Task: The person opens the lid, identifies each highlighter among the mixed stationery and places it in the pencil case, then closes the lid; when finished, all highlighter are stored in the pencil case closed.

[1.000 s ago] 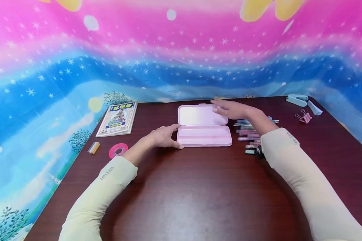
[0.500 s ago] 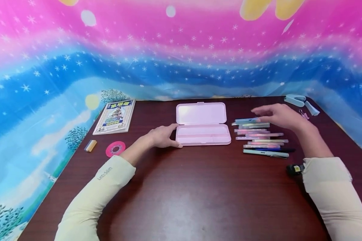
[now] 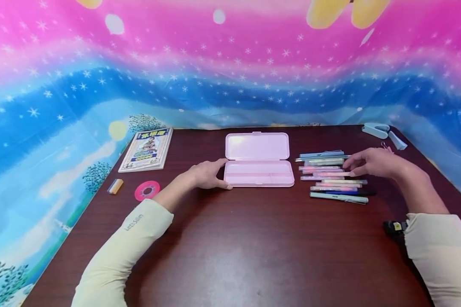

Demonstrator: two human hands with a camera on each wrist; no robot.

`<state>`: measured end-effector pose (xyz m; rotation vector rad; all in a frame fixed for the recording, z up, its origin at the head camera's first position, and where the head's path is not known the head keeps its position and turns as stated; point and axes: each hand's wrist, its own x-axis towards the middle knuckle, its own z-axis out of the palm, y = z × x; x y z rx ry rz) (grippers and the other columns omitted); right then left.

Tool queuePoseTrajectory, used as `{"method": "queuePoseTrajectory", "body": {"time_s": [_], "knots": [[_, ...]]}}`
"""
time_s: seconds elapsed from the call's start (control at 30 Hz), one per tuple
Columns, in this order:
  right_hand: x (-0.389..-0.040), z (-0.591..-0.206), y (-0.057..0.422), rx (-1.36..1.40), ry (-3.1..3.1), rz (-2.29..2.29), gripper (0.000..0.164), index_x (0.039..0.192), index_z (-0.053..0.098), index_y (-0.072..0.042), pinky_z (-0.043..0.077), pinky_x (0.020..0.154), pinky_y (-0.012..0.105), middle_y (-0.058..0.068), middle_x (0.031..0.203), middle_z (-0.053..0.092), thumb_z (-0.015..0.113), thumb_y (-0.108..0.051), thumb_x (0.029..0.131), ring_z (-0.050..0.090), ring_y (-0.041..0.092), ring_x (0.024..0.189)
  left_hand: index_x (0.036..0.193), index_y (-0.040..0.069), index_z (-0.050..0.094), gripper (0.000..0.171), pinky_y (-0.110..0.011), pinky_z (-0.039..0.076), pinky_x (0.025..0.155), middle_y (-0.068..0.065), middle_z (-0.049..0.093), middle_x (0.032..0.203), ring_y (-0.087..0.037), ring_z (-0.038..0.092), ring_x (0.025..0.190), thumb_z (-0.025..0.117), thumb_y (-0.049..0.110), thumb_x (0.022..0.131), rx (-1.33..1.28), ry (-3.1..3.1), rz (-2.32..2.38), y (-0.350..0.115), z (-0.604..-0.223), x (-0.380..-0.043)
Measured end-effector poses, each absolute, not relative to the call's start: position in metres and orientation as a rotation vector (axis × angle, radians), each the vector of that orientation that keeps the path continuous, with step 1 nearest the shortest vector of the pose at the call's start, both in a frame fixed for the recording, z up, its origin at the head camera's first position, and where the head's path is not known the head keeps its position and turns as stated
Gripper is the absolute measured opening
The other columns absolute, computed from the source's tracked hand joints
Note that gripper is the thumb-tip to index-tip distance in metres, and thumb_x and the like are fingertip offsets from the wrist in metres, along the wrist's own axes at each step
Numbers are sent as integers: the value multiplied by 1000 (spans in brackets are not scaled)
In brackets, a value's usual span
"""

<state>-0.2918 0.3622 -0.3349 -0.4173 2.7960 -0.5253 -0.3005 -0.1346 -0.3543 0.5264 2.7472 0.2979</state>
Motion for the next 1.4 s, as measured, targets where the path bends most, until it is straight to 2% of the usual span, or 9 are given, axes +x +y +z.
{"method": "queuePoseTrajectory", "body": {"time_s": [0.13,0.47,0.7,0.83,0.97,1.1,1.27,1.4], "knots": [[-293,-338,362,-408,2773,-533,24,114,74,-9,49,73,35,6,100,71,73,-20,93,56,21,87,160,22,28,95,-57,40,113,-11,48,156,-31,49,140,73,60,85,533,2750,289,-134,-354,-300],[-295,-342,360,-433,2785,-497,8,101,73,-11,40,69,32,1,85,63,70,-12,94,51,19,78,160,21,29,95,-57,43,109,-12,50,153,-32,51,138,74,60,85,551,2766,273,-135,-353,-299],[-295,-344,357,-458,2804,-482,6,98,72,-13,37,68,31,-1,79,59,69,-10,94,49,17,75,160,21,29,95,-55,42,111,-12,50,154,-32,51,139,74,60,85,549,2763,272,-133,-354,-299],[-294,-340,357,-466,2844,-454,8,101,74,-16,40,68,33,0,86,64,68,-13,96,50,19,78,160,22,28,95,-55,42,111,-11,50,154,-32,50,139,73,61,85,543,2760,270,-133,-354,-300],[-293,-335,354,-495,2909,-447,11,104,76,-21,43,69,34,2,99,71,68,-17,97,53,19,83,160,22,27,96,-56,41,112,-11,49,154,-31,50,139,73,61,85,543,2763,265,-135,-355,-299],[-292,-329,345,-534,2980,-455,12,106,77,-24,48,77,38,4,108,75,70,-22,97,61,20,92,160,22,28,96,-57,42,111,-11,49,154,-32,50,139,73,61,85,550,2766,268,-136,-354,-299],[-291,-319,328,-600,3035,-504,16,110,79,-21,52,88,49,9,116,75,70,-21,97,67,27,105,160,22,29,95,-57,42,111,-11,50,154,-32,51,138,73,60,85,546,2768,270,-136,-353,-299],[-291,-315,314,-632,3038,-540,18,111,79,-20,52,90,51,10,118,75,70,-20,97,67,27,108,160,22,28,95,-57,41,111,-11,49,155,-32,50,139,73,61,85,544,2763,269,-135,-354,-300]]}}
